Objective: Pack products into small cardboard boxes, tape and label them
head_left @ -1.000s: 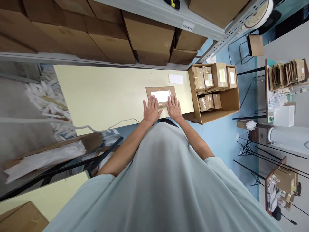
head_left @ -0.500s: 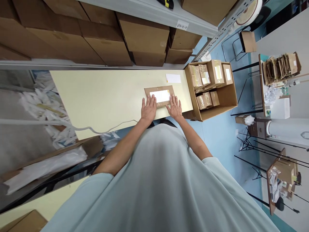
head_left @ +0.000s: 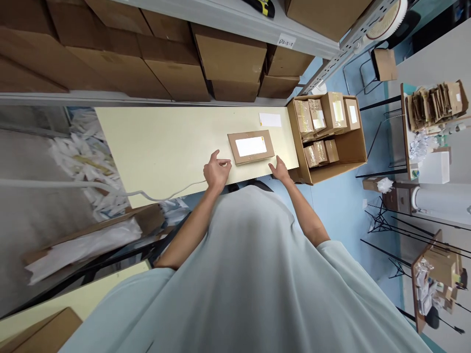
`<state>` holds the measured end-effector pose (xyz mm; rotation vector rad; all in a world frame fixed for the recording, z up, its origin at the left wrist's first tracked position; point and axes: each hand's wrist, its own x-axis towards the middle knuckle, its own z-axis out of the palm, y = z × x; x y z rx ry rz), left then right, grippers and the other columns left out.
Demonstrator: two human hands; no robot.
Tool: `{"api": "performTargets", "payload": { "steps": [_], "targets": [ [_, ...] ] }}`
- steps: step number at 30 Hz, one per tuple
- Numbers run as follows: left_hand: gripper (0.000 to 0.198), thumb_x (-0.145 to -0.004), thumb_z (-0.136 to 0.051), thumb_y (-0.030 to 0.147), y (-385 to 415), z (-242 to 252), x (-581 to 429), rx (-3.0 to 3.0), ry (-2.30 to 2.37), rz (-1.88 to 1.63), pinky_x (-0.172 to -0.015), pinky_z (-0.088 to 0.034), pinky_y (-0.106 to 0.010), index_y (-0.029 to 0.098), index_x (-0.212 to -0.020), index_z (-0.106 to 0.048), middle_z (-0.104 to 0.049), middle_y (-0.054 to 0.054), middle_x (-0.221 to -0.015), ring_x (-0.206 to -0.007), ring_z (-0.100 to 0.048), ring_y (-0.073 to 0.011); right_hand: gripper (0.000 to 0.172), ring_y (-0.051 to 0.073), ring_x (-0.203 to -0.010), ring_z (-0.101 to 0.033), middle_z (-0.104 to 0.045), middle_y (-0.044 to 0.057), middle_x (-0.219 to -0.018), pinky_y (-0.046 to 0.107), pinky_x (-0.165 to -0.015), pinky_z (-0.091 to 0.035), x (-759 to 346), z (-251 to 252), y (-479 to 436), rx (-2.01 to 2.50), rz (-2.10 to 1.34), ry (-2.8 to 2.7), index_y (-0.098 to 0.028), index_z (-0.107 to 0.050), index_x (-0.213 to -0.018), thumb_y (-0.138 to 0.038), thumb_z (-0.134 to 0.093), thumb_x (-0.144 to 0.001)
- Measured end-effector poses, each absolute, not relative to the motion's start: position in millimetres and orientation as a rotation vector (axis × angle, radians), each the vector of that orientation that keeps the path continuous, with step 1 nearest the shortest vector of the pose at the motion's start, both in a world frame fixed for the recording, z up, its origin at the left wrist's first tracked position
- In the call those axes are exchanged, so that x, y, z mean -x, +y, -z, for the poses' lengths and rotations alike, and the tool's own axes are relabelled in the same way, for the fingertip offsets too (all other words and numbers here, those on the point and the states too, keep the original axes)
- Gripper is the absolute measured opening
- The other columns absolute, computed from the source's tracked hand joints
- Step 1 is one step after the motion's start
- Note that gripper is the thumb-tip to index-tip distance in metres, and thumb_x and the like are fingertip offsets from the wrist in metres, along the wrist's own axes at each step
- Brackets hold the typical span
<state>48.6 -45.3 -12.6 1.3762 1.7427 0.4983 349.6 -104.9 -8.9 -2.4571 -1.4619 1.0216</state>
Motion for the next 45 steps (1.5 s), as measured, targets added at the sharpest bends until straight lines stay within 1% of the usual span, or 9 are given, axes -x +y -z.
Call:
{"api": "performTargets", "payload": {
  "steps": [6, 13, 24, 29, 31, 34, 37, 40, 45],
  "targets": [
    [0.068, -0.095, -0.075, 0.020, -40.7, -2.9, -51.0, -1.287, 1.730, -0.491, -0.117, -0.060, -0.038, 0.024, -0.163, -0.069, -0.092, -0.005, -0.121, -0.119, -0.086, -0.0257, 0.092, 0.038, -0.176, -0.048, -0.052, 0.025, -0.184, 0.053, -0.149, -0.035, -352.5, 21.8, -99.0, 2.322, -1.076, -1.300, -0.005, -0.048, -0.179, -0.059, -0.070, -0.108],
    [0.063, -0.092, -0.072, 0.017, -43.1, -2.4, -55.3, -1.238, 1.711, -0.501, -0.117, -0.060, -0.038, 0.022, -0.155, -0.075, -0.092, -0.005, -0.118, -0.116, -0.087, -0.0265, 0.086, 0.036, -0.169, -0.058, -0.065, 0.019, -0.175, 0.058, -0.144, -0.042, -353.1, 27.4, -91.0, 2.204, -1.108, -1.241, -0.016, -0.053, -0.175, -0.061, -0.073, -0.105],
    [0.061, -0.093, -0.069, 0.018, -48.0, 4.6, -60.2, -1.250, 1.702, -0.452, -0.116, -0.060, -0.035, 0.023, -0.153, -0.076, -0.092, -0.004, -0.120, -0.120, -0.086, -0.0248, 0.093, 0.040, -0.166, -0.060, -0.063, 0.027, -0.174, 0.057, -0.141, -0.046, -353.1, 29.4, -88.4, 2.239, -1.176, -1.123, -0.007, -0.052, -0.172, -0.055, -0.081, -0.099],
    [0.057, -0.095, -0.073, 0.023, -46.1, 8.4, -60.7, -1.262, 1.732, -0.410, -0.122, -0.060, -0.042, 0.021, -0.152, -0.077, -0.092, -0.007, -0.120, -0.128, -0.084, -0.0294, 0.087, 0.040, -0.167, -0.059, -0.063, 0.027, -0.174, 0.055, -0.141, -0.046, -354.8, 29.8, -88.8, 2.237, -1.194, -1.125, -0.008, -0.054, -0.171, -0.049, -0.081, -0.099],
    [0.056, -0.095, -0.070, 0.019, -44.7, 12.5, -60.9, -1.283, 1.723, -0.357, -0.124, -0.059, -0.047, 0.019, -0.150, -0.078, -0.091, -0.010, -0.123, -0.133, -0.082, -0.0323, 0.083, 0.040, -0.166, -0.060, -0.064, 0.024, -0.174, 0.055, -0.140, -0.048, -355.4, 30.4, -87.8, 2.219, -1.211, -1.106, -0.011, -0.056, -0.170, -0.047, -0.081, -0.099],
    [0.071, -0.087, -0.066, 0.011, -43.9, 18.7, -65.2, -1.314, 1.668, -0.282, -0.127, -0.056, -0.047, 0.016, -0.156, -0.075, -0.088, -0.013, -0.135, -0.139, -0.078, -0.0336, 0.079, 0.039, -0.162, -0.064, -0.067, 0.019, -0.173, 0.055, -0.136, -0.052, -353.9, 31.7, -85.0, 2.185, -1.264, -1.012, -0.018, -0.058, -0.168, -0.045, -0.081, -0.098],
    [0.080, -0.081, -0.069, 0.013, -46.8, 20.5, -74.2, -1.327, 1.612, -0.238, -0.122, -0.059, -0.045, 0.018, -0.161, -0.072, -0.087, -0.012, -0.136, -0.132, -0.080, -0.0353, 0.075, 0.039, -0.161, -0.065, -0.069, 0.019, -0.171, 0.053, -0.134, -0.054, -349.0, 31.4, -82.7, 2.163, -1.280, -0.939, -0.017, -0.062, -0.164, -0.046, -0.081, -0.097],
    [0.075, -0.086, -0.071, 0.021, -52.9, 15.7, -81.7, -1.332, 1.620, -0.268, -0.119, -0.062, -0.047, 0.018, -0.162, -0.071, -0.083, -0.014, -0.141, -0.128, -0.080, -0.0371, 0.072, 0.037, -0.164, -0.062, -0.071, 0.019, -0.168, 0.053, -0.135, -0.053, -344.6, 25.7, -83.6, 2.130, -1.215, -0.974, -0.018, -0.065, -0.160, -0.051, -0.080, -0.098],
    [0.070, -0.101, -0.067, 0.028, -59.3, -0.2, -88.0, -1.292, 1.537, -0.635, -0.129, -0.058, -0.042, 0.021, -0.171, -0.058, -0.073, -0.015, -0.163, -0.149, -0.073, -0.0298, 0.080, 0.036, -0.163, -0.063, -0.074, 0.015, -0.164, 0.054, -0.139, -0.049, -347.6, -2.0, -93.1, 1.992, -1.045, -1.103, -0.021, -0.063, -0.166, -0.063, -0.078, -0.100]
  ]
}}
